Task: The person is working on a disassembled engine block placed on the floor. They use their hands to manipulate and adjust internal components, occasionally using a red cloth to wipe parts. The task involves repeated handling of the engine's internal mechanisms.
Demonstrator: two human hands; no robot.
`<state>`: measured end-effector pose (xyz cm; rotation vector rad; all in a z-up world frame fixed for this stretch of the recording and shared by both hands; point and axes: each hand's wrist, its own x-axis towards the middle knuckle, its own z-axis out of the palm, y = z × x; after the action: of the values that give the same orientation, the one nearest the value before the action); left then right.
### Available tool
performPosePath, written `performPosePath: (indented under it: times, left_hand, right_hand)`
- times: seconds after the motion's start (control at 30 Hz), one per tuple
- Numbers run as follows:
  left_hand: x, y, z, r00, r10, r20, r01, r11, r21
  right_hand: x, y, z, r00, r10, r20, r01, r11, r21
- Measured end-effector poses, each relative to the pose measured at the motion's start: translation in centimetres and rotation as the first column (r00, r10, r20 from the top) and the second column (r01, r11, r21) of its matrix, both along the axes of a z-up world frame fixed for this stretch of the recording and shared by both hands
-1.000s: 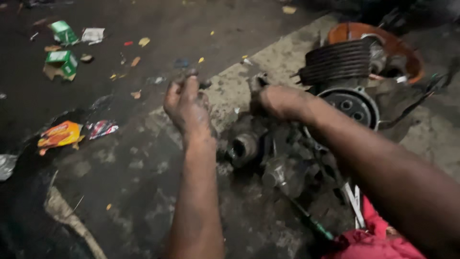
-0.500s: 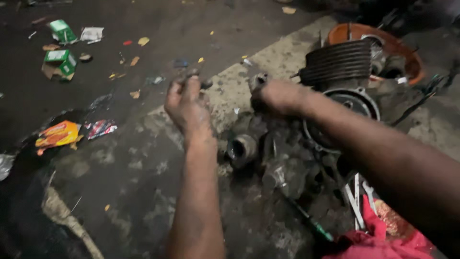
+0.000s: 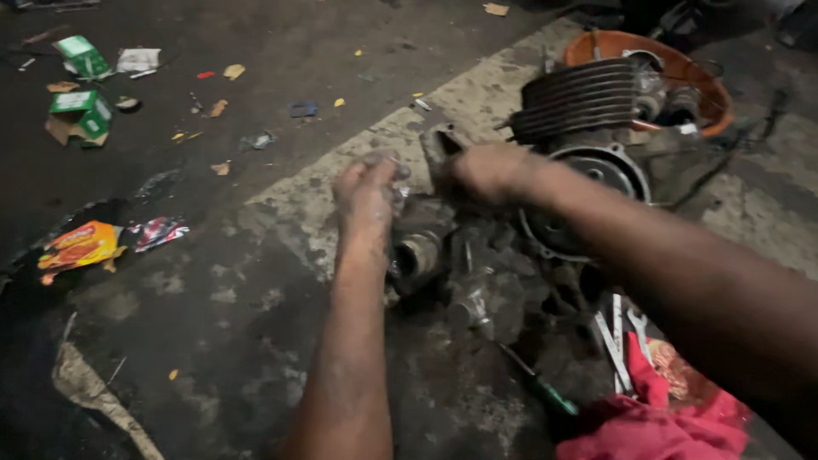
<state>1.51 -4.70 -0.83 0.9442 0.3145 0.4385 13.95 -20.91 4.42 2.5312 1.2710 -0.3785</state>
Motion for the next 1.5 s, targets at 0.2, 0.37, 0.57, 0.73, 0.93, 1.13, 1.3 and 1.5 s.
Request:
performPosePath:
  times: [0.2,0.37,0.57,0.73,0.93,1.13,1.3,1.5]
  left_hand:
    - [-0.1,-0.8,-1.9,0.977,0.091,-0.194,-0.008,0.921,0.391]
    - [0.7,-2.0,-4.2,0.894,0.157,-0.419,0.131,0.804,0.580]
    - [0.3,-2.3,-4.8,0.846,0.285,-0.451,0.081,0.767,0.636]
    - [-0.5,-2.6,-5.3,0.774,0.346,-0.530,0.130,0.733,0.668]
    - [-0.4,-3.2,-6.8,0.855,0.310,-0.415,0.109,0.676,0.729]
    - [-0.5,-3.5,-4.6,0.861,0.275,-0.427,0.152,0.662,0.734]
    - [-1.6,-4.3,-4.7,0.851,0.222,-0.477,0.173,0.738,0.652]
    - [-1.0,-3.3,-4.9,0.888,0.311,-0.339,0.071,0.635,0.769]
  right_hand:
    - [2.3,-2.1,-1.2,0.969,0.211,0.131,-0.246,0.889,0.387]
    - [0.0,-2.9,1.3,0.985,0.145,0.093,-0.167,0.933,0.319]
    - [-0.5,0.5,-0.2,0.990,0.135,0.031,-0.138,0.984,0.113]
    - [0.4,2.5,-1.5,0.999,0.034,-0.028,-0.035,0.998,-0.045]
    - [3.5,0.0,-4.8,0.949,0.307,-0.068,-0.297,0.946,0.129]
    - [3.1,1.4,-6.0,0.936,0.285,0.208,-0.278,0.958,-0.065]
    - [-0.1,1.4,-5.3,0.985,0.131,0.112,-0.139,0.988,0.069]
    - [0.3,1.6,-3.6,0.998,-0.003,0.056,-0.004,0.993,0.116]
